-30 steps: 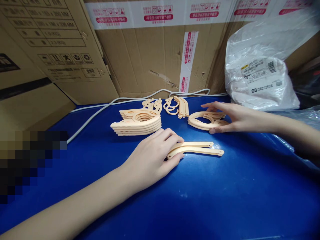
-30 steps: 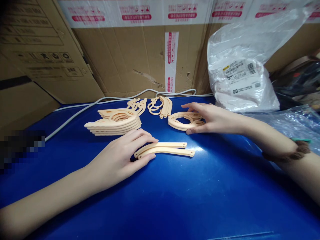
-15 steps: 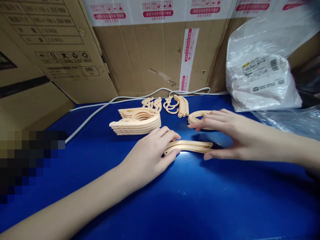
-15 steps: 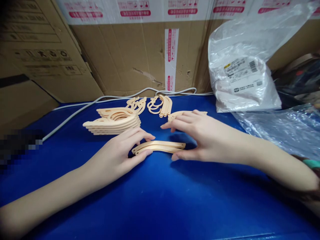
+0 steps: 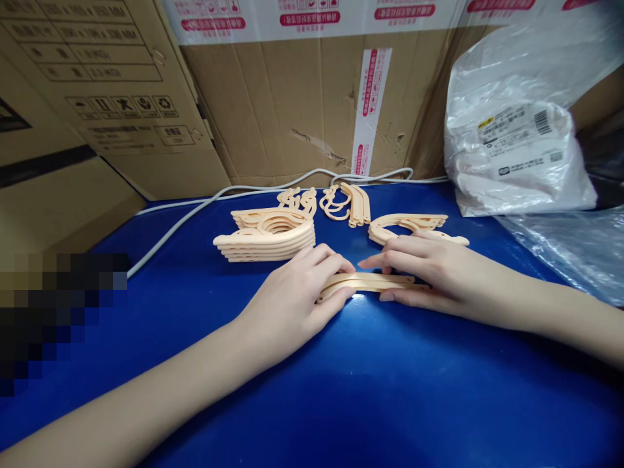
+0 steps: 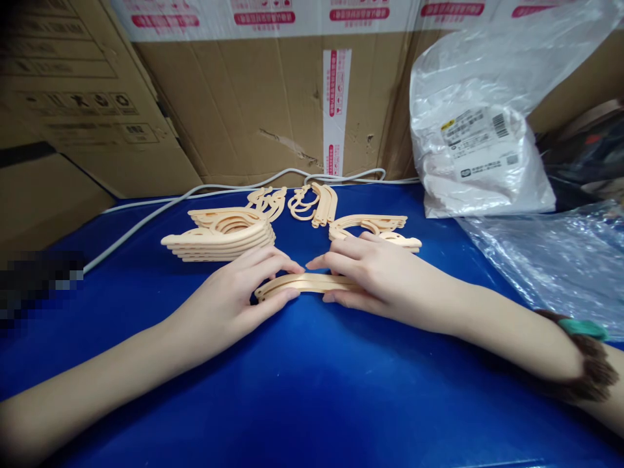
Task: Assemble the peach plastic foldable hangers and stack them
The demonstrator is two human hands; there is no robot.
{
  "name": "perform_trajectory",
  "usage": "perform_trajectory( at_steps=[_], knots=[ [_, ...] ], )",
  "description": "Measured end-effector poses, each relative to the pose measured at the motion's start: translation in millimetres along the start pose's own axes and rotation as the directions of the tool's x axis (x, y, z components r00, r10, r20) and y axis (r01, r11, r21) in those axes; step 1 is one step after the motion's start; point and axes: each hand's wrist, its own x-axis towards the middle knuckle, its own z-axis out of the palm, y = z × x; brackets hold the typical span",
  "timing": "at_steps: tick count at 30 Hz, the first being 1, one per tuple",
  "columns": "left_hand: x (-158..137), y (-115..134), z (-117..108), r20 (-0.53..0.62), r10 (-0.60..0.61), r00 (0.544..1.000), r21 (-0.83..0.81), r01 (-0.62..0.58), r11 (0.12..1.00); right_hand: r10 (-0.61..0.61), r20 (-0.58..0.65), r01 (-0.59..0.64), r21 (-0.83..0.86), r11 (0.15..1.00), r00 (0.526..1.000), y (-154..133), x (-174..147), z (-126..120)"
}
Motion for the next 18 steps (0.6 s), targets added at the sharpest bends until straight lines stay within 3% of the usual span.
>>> perform_trajectory(
  at_steps=[5,9,14,18],
  knots=[
    [0,-1,0,0.006,0.017,1.0,-0.001,-0.017,1.0,-0.023,-0.045,0.021,-0.042,0.999,0.999,-2,1,-2],
    [-1,1,0,-0.002,0.022,1.0,0.02,-0.022,1.0,0.008,-0.148,-0.024,-0.104,0.994,0.989,1,11,-12],
    [-2,2,-1,-0.001,0.043,0.999,0.029,-0.043,0.999,0.007,-0.202,-0.056,-0.238,0.97,0.979,21,49,-24],
    [-2,1,0,0.005,0.048,0.999,0.033,-0.048,0.998,0.002,-0.174,-0.071,-0.392,0.917,0.985,42,89,-22]
  ],
)
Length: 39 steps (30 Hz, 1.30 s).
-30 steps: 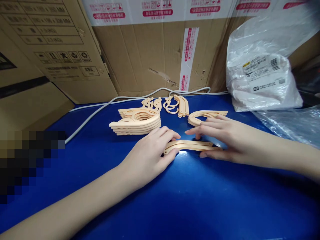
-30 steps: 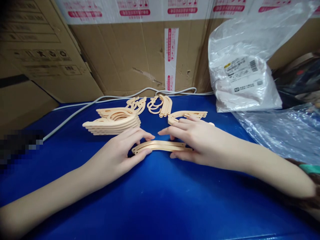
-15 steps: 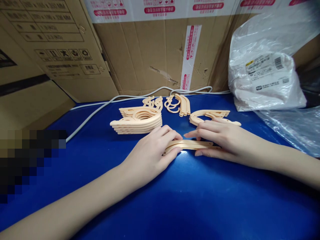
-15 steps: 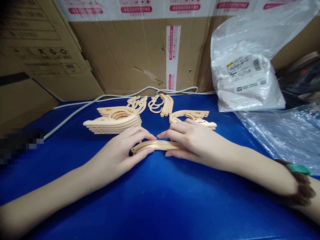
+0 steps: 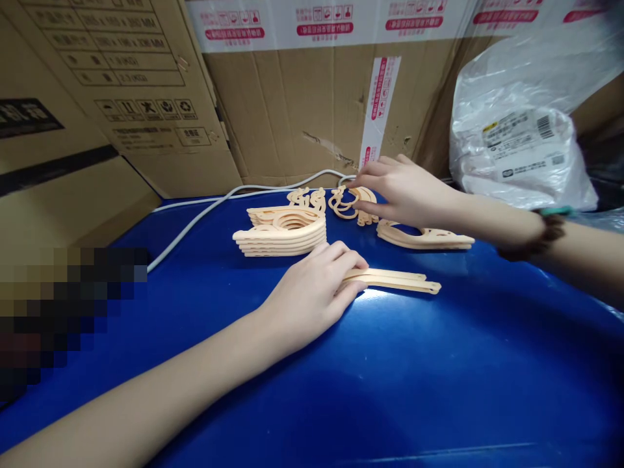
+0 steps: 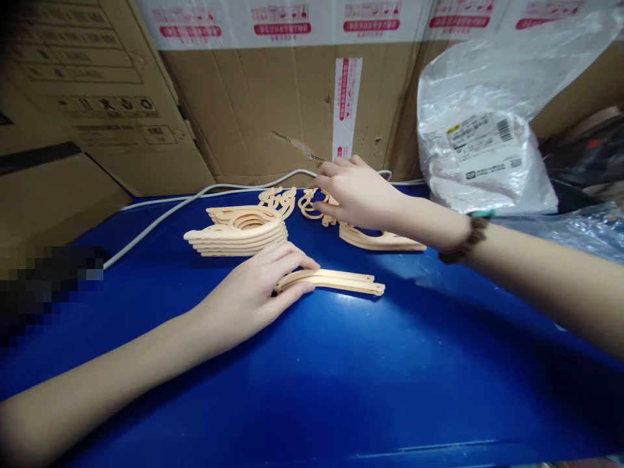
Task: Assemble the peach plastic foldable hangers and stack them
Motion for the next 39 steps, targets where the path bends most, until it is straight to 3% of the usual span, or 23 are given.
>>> perform_trajectory(
  at_steps=[5,10,21,30,35,39],
  knots=[
    [0,1,0,0.008,0.001,1.0,0.011,-0.001,1.0,0.006,0.106,0.005,-0.097,0.995,0.994,-2,29,19],
    [-1,3,-1,0.027,0.003,1.0,0.029,-0.004,1.0,-0.028,0.169,0.05,-0.125,0.991,0.985,-11,38,26],
    [-3,3,0,0.028,0.001,1.0,0.045,-0.002,0.999,-0.014,0.149,0.038,-0.16,0.986,0.989,-22,40,31],
    [-3,4,0,0.025,0.006,1.0,0.045,-0.007,0.999,0.153,0.145,-0.143,-0.079,0.987,0.978,-22,43,31],
    [-4,4,-1,0.025,0.004,1.0,0.045,-0.006,0.999,0.347,0.125,-0.355,0.042,0.934,0.929,-22,43,33],
    [-4,5,-2,0.029,-0.002,1.0,0.047,0.0,0.999,0.393,0.115,-0.405,0.118,0.907,0.912,-17,43,26]
  ],
)
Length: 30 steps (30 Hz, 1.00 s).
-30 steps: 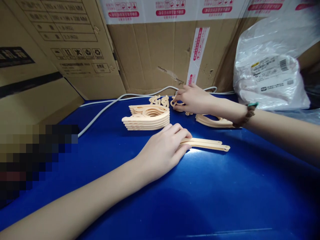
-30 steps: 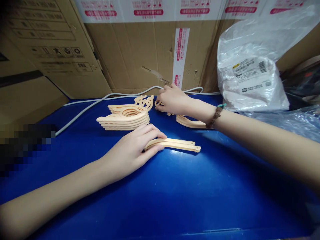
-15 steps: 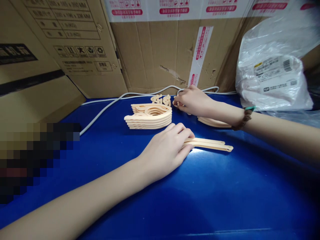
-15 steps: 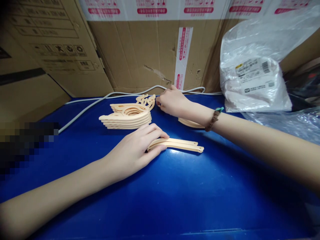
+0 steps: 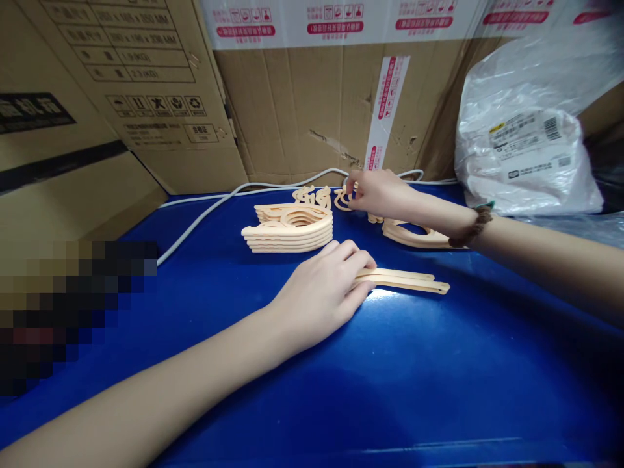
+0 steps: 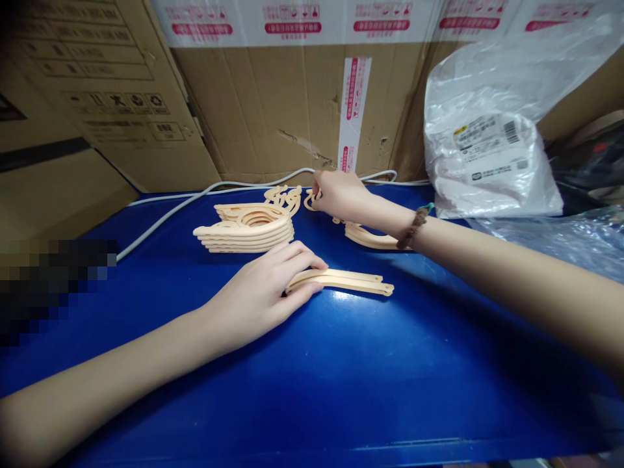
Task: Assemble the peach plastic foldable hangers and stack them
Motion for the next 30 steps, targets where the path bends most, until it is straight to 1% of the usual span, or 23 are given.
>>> perform_trajectory(
  at_steps=[2,4,6,8,9,11,13,14,15,17,19,21,23,27,30],
  knots=[
    [0,0,0,-0.001,-0.002,1.0,-0.004,0.002,1.0,0.027,-0.041,-0.022,0.115,0.993,0.999,5,-1,-8],
    [0,0,1,-0.005,0.0,1.0,-0.008,0.0,1.0,0.045,-0.085,-0.018,0.292,0.956,0.995,13,-4,-18],
    [0,0,2,-0.007,0.001,1.0,-0.012,-0.001,1.0,0.056,-0.099,-0.004,0.463,0.886,0.993,22,-10,-28],
    [1,0,2,-0.012,0.003,1.0,-0.015,-0.003,1.0,0.072,-0.13,0.019,0.587,0.81,0.989,29,-21,-37],
    [1,0,2,-0.012,0.005,1.0,-0.017,-0.005,1.0,0.099,-0.164,0.028,0.634,0.773,0.981,31,-29,-41],
    [2,0,2,-0.013,0.01,1.0,-0.02,-0.01,1.0,0.148,-0.142,0.0,0.722,0.692,0.979,32,-47,-46],
    [2,0,1,-0.013,0.01,1.0,-0.026,-0.01,1.0,0.124,-0.087,-0.013,0.768,0.64,0.988,31,-68,-47],
    [2,0,1,-0.012,0.01,1.0,-0.032,-0.011,0.999,0.089,-0.056,-0.013,0.771,0.637,0.994,29,-78,-46],
    [3,0,1,-0.014,0.006,1.0,-0.037,-0.007,0.999,0.052,-0.044,0.0,0.757,0.654,0.998,28,-88,-43],
    [3,1,1,-0.04,-0.013,0.999,-0.038,0.011,0.999,-0.016,-0.128,0.103,0.709,0.697,0.992,25,-104,-37],
    [4,0,1,-0.103,-0.035,0.994,-0.024,0.033,0.999,-0.082,-0.17,0.177,0.683,0.709,0.982,21,-115,-30],
    [5,-1,1,-0.187,-0.038,0.982,0.003,0.039,0.999,-0.127,-0.192,0.223,0.653,0.724,0.973,18,-121,-26],
    [6,-3,0,-0.238,-0.031,0.971,0.023,0.038,0.999,-0.163,-0.228,0.271,0.605,0.749,0.96,14,-125,-24],
    [6,-5,-1,-0.225,-0.064,0.972,0.002,0.066,0.998,-0.222,-0.28,0.345,0.544,0.765,0.934,11,-128,-22],
    [6,-3,-1,-0.206,-0.055,0.977,-0.025,0.051,0.998,-0.252,-0.294,0.377,0.534,0.757,0.922,11,-129,-21]
  ],
)
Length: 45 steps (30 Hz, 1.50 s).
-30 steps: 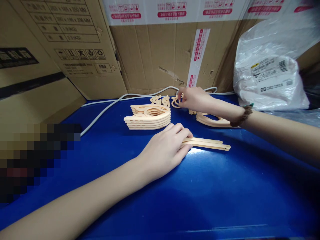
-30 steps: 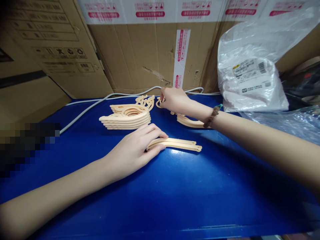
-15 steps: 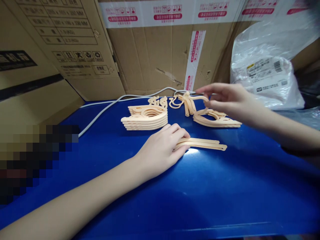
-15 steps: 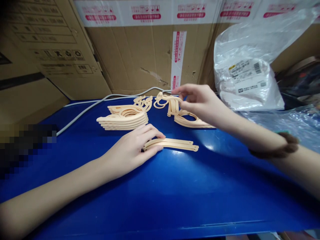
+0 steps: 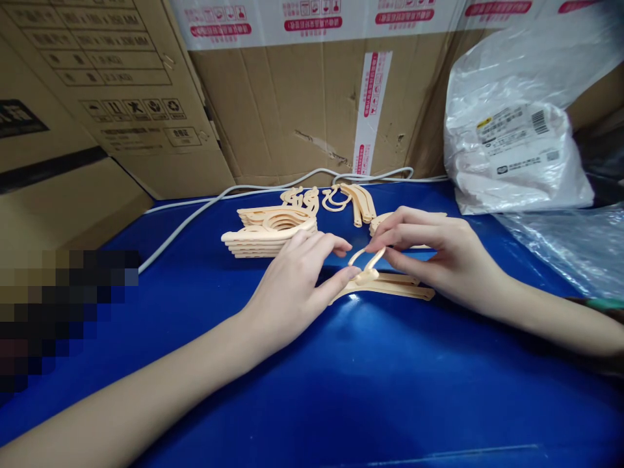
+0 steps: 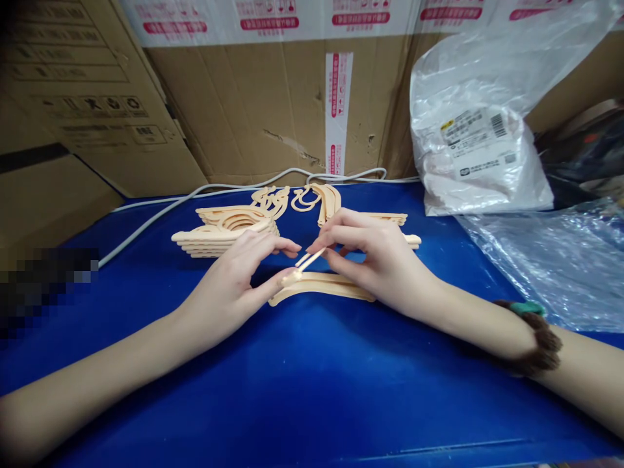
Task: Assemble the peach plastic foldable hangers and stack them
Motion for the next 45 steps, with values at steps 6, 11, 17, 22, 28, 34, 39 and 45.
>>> perform_trajectory(
  at_steps=[6,11,17,22,28,34,39,45],
  knots=[
    [0.5,0.1,1.7,0.036,0.012,0.999,-0.004,-0.012,1.0,0.008,-0.015,-0.007,0.051,0.999,1.0,-0.5,-0.5,1.0],
    [0.4,-1.6,2.8,0.044,0.005,0.999,-0.042,-0.003,0.999,-0.045,-0.034,0.047,0.055,0.997,0.998,-3.6,-1.1,2.1],
    [1.3,0.4,2.3,-0.09,0.029,0.996,-0.16,-0.043,0.986,-0.017,-0.043,0.018,0.019,1.0,0.999,-3.3,-2.9,4.5],
    [2.5,3.6,0.3,-0.162,-0.012,0.987,-0.154,-0.013,0.988,0.03,0.066,-0.035,0.086,0.996,0.997,-0.8,-3.0,6.7],
    [3.2,3.7,-0.6,-0.157,0.01,0.988,-0.161,-0.036,0.986,0.126,0.134,-0.158,0.263,0.952,0.983,-1.1,-3.6,6.1],
    [2.9,4.4,-0.8,-0.19,0.013,0.982,-0.171,-0.046,0.984,0.255,0.175,-0.306,0.417,0.856,0.951,-0.6,-1.2,4.9],
    [2.7,3.5,-1.3,-0.24,0.004,0.971,-0.172,-0.047,0.984,0.215,0.181,-0.271,0.389,0.881,0.96,1.8,-2.0,6.0],
    [-0.2,2.0,0.9,-0.244,-0.015,0.97,-0.148,-0.022,0.989,0.283,0.089,-0.296,0.37,0.881,0.955,3.0,-2.6,6.5]
  ],
)
